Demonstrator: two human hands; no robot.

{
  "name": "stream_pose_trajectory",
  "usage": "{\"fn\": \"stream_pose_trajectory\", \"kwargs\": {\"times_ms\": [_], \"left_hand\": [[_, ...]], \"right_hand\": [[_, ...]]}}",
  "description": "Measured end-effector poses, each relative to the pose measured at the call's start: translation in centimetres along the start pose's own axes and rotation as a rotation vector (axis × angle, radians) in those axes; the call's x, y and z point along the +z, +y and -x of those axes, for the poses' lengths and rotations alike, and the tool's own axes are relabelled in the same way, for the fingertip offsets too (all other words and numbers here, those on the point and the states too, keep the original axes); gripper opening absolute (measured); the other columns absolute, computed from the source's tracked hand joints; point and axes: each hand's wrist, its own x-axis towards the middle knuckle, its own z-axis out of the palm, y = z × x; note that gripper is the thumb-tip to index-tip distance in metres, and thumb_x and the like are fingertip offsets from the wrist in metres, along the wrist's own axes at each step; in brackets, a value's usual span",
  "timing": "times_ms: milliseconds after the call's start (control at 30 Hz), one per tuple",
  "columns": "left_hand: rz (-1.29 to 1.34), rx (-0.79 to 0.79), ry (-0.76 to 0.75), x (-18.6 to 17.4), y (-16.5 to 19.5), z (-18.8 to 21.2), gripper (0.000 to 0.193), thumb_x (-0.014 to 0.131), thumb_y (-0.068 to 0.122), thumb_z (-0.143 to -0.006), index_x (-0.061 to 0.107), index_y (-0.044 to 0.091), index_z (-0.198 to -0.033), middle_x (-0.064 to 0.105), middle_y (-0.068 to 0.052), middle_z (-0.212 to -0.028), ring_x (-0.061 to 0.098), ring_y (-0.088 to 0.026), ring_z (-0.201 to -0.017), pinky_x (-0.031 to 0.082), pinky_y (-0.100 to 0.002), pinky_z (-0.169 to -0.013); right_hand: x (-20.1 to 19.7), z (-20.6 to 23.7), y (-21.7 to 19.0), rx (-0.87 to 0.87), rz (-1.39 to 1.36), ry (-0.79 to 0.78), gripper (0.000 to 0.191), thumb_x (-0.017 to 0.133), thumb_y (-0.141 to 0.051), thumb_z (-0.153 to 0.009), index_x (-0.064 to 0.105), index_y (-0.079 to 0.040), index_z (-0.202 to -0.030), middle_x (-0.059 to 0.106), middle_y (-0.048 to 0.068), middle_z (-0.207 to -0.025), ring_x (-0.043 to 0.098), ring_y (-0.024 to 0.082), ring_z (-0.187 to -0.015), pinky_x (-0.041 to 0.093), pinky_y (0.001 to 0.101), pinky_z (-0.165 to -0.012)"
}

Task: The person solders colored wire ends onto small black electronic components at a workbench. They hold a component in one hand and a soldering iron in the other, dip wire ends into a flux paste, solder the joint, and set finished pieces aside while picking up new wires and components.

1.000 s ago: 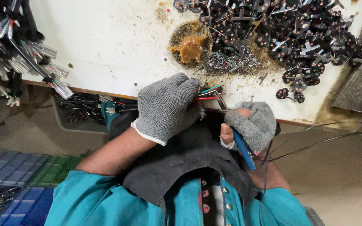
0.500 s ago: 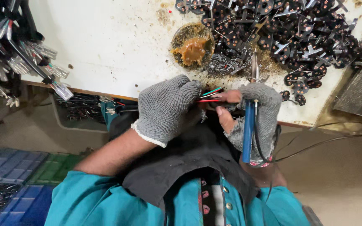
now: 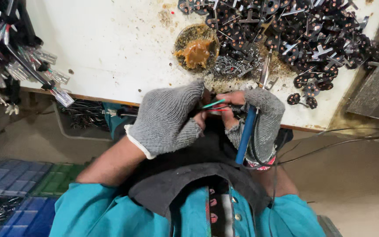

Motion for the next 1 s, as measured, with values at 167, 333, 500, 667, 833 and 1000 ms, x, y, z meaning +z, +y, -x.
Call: {"fn": "stream_pose_trajectory", "kwargs": {"times_ms": [167, 333, 500, 667, 833, 1000], "left_hand": [[0.04, 0.022, -0.03, 1.1, -0.2, 0.5, 0.031, 0.066, 0.031, -0.094, 0.063, 0.008, -0.115, 0.07, -0.017, -0.091, 0.069, -0.042, -0.083, 0.051, -0.051, -0.067], [0.052, 0.036, 0.037, 1.9, -0.4, 0.7, 0.036, 0.069, 0.036, -0.094, 0.065, 0.006, -0.115, 0.07, -0.019, -0.096, 0.069, -0.042, -0.088, 0.054, -0.049, -0.07], [0.072, 0.088, 0.081, 2.0, -0.3, 0.8, 0.028, 0.068, 0.032, -0.097, 0.068, 0.008, -0.112, 0.07, -0.017, -0.1, 0.069, -0.04, -0.091, 0.054, -0.047, -0.073], [0.119, 0.077, 0.085, 2.1, -0.2, 1.0, 0.022, 0.068, 0.029, -0.098, 0.069, 0.01, -0.109, 0.069, -0.015, -0.099, 0.07, -0.037, -0.09, 0.055, -0.045, -0.074], [0.126, 0.101, 0.153, 2.5, 0.2, 1.1, 0.018, 0.069, 0.025, -0.098, 0.068, 0.01, -0.108, 0.067, -0.013, -0.095, 0.069, -0.036, -0.087, 0.053, -0.044, -0.072], [0.148, 0.122, 0.182, 2.5, 0.3, 1.2, 0.012, 0.07, 0.022, -0.098, 0.068, 0.012, -0.104, 0.062, -0.011, -0.092, 0.067, -0.034, -0.084, 0.051, -0.044, -0.07]], "right_hand": [[-1.5, 1.0, 0.2, -0.085, 0.266, -0.106, 0.053, 0.075, -0.002, -0.093, 0.035, -0.012, -0.128, 0.074, 0.019, -0.106, 0.073, 0.027, -0.102, 0.057, 0.0389, -0.096], [-1.7, 2.3, 1.2, -0.028, -0.035, 0.0, 0.058, 0.078, -0.009, -0.102, 0.028, -0.013, -0.133, 0.072, 0.016, -0.111, 0.074, 0.022, -0.101, 0.06, 0.0359, -0.097], [-2.0, 2.9, 1.1, 0.075, -0.18, 0.014, 0.049, 0.077, -0.018, -0.099, 0.034, -0.014, -0.123, 0.072, 0.01, -0.108, 0.074, 0.018, -0.098, 0.062, 0.0329, -0.091], [-2.8, 3.5, 3.1, 0.074, -0.008, -0.079, 0.024, 0.083, -0.009, -0.091, 0.065, 0.0, -0.106, 0.073, 0.014, -0.097, 0.072, 0.018, -0.092, 0.059, 0.0301, -0.087], [-3.4, 4.5, 4.7, 0.204, -0.027, -0.129, 0.02, 0.082, -0.009, -0.091, 0.069, 0.0, -0.103, 0.073, 0.012, -0.098, 0.072, 0.017, -0.092, 0.059, 0.0294, -0.086], [-3.4, 4.7, 4.8, 0.236, -0.05, -0.14, 0.019, 0.082, -0.01, -0.091, 0.07, -0.001, -0.102, 0.073, 0.01, -0.098, 0.071, 0.017, -0.091, 0.058, 0.0287, -0.085]]}}
